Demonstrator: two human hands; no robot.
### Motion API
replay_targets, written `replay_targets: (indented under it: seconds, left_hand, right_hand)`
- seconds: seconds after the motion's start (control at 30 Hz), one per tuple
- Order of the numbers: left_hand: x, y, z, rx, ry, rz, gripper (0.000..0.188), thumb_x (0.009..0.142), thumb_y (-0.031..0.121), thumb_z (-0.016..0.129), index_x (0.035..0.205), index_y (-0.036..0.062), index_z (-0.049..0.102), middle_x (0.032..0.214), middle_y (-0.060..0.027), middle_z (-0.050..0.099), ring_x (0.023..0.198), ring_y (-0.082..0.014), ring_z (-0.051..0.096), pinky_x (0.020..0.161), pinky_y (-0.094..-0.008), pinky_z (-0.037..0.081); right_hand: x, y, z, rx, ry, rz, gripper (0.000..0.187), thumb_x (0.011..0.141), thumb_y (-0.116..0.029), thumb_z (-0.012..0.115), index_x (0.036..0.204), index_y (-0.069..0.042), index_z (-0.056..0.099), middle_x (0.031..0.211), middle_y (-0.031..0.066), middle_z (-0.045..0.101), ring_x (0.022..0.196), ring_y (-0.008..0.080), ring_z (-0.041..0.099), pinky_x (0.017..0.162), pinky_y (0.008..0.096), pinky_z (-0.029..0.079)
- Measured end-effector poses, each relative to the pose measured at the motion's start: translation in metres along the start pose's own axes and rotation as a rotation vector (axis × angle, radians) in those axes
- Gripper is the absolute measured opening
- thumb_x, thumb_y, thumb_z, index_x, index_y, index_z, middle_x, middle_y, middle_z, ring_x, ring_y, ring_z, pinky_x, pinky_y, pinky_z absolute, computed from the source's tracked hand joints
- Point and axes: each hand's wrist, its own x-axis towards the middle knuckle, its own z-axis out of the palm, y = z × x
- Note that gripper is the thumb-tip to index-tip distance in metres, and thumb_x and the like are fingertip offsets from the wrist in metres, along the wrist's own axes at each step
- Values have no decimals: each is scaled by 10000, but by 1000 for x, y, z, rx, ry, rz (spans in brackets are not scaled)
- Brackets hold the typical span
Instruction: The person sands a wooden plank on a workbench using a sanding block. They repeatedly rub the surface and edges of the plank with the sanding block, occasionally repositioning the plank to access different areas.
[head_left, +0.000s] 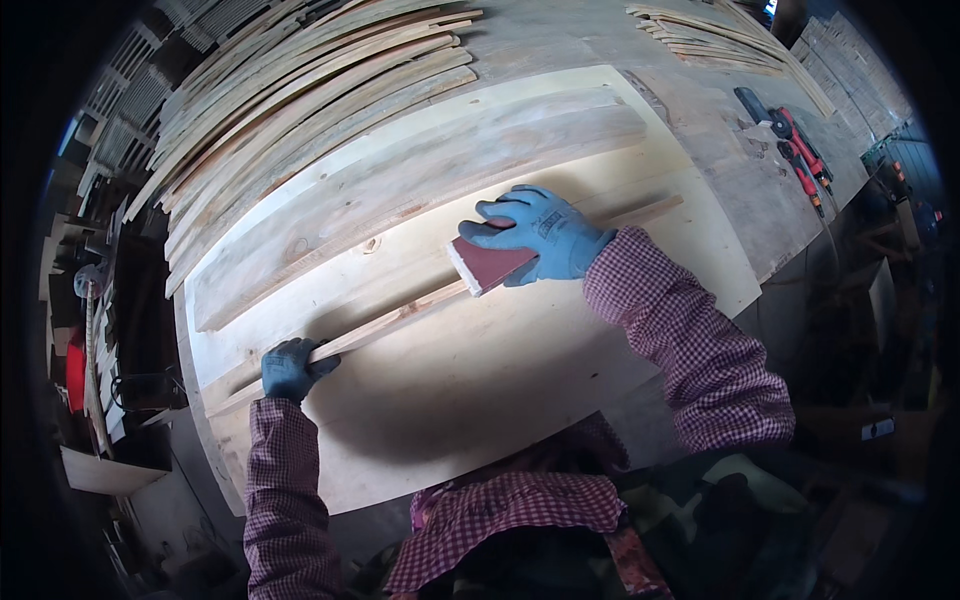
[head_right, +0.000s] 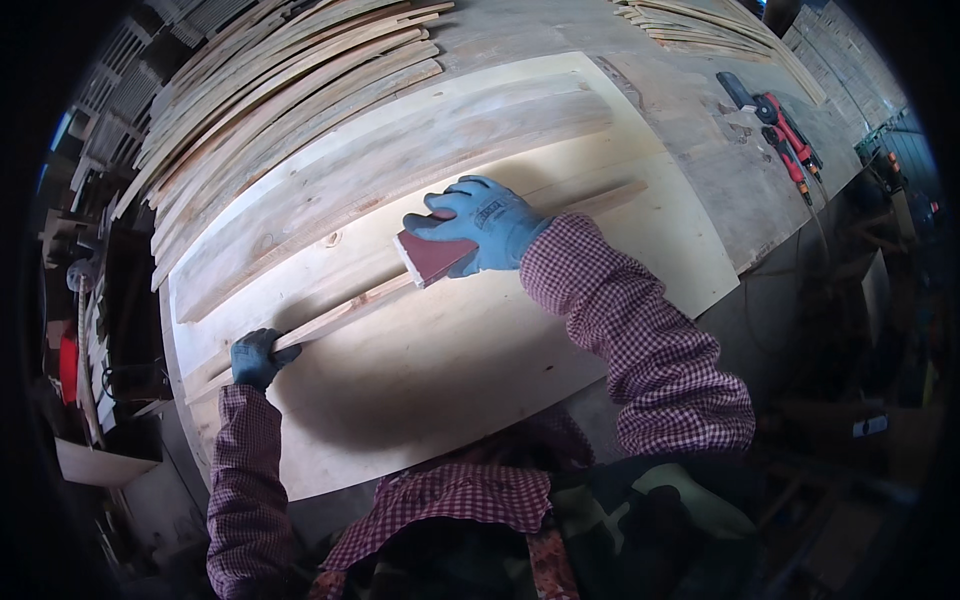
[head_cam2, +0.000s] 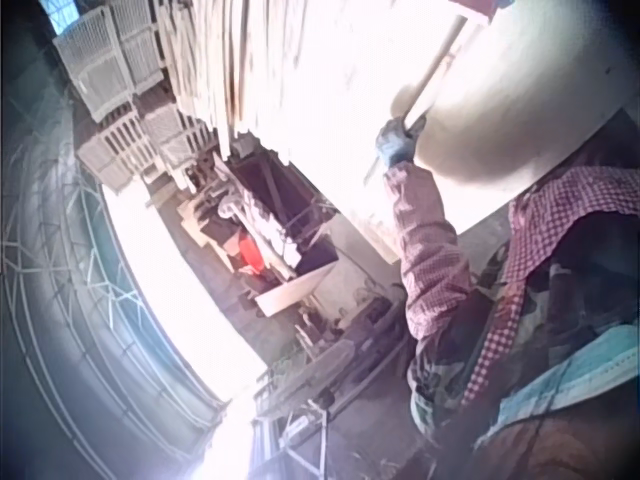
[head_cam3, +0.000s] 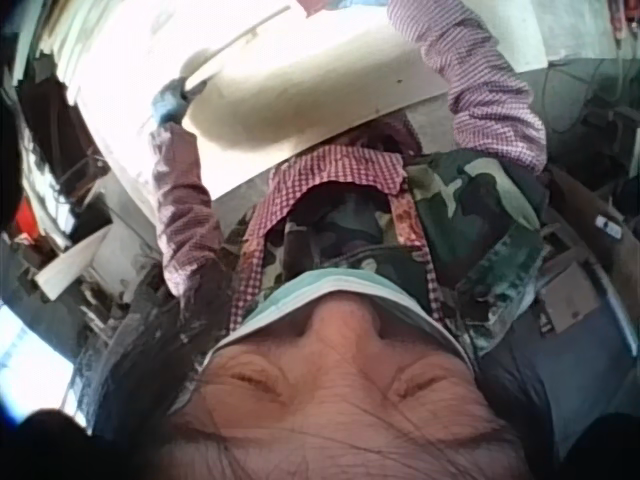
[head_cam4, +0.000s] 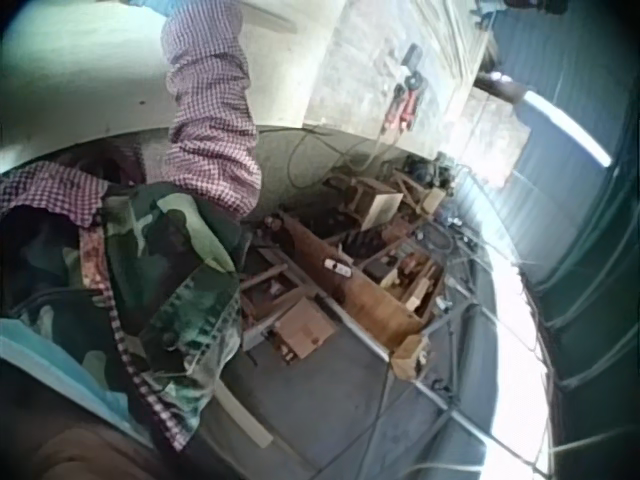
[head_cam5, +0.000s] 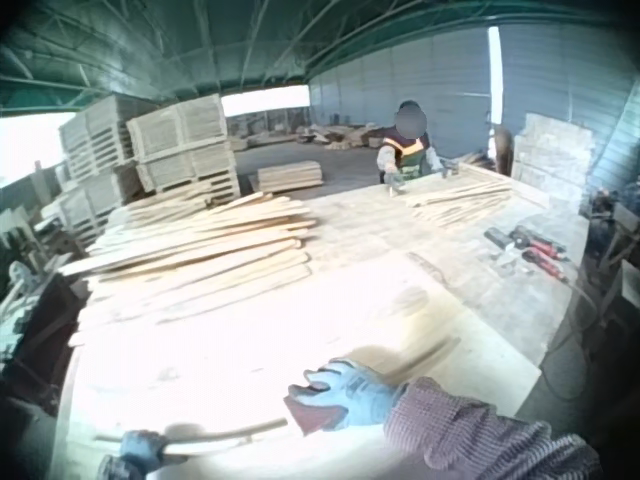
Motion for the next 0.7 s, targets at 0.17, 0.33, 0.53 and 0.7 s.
replay_targets:
  seconds: [0.17,0.33,0.53,0.7]
  left_hand:
    - [0,7,0,-25,66,49,424,840,575,676,970,179,756,831,-97,706,801,-325,674,732,-451,535]
    - [3,10,2,9,14,8,434,835,592,671,962,187,762,852,-97,719,813,-320,684,741,-451,538]
    - [7,9,-3,4,-12,-7,448,836,607,661,945,186,769,854,-99,723,825,-318,690,764,-455,540]
    - [2,4,2,10,-59,-45,463,844,605,658,1026,189,752,909,-100,725,867,-308,689,802,-440,542]
  right_hand:
    - [-121,106,-30,-47,-89,543,843,798,-364,816,1532,-294,406,1502,116,446,1379,321,417,1195,433,299]
    - [-115,93,-21,-5,-39,556,849,785,-341,826,1527,-283,417,1495,130,442,1384,336,401,1197,442,298]
    - [32,-34,22,29,96,-24,769,805,-478,761,1487,-302,451,1458,97,476,1333,339,424,1164,502,298]
    - [29,-33,15,66,77,-98,767,780,-467,782,1468,-292,491,1460,104,493,1296,333,467,1162,473,328]
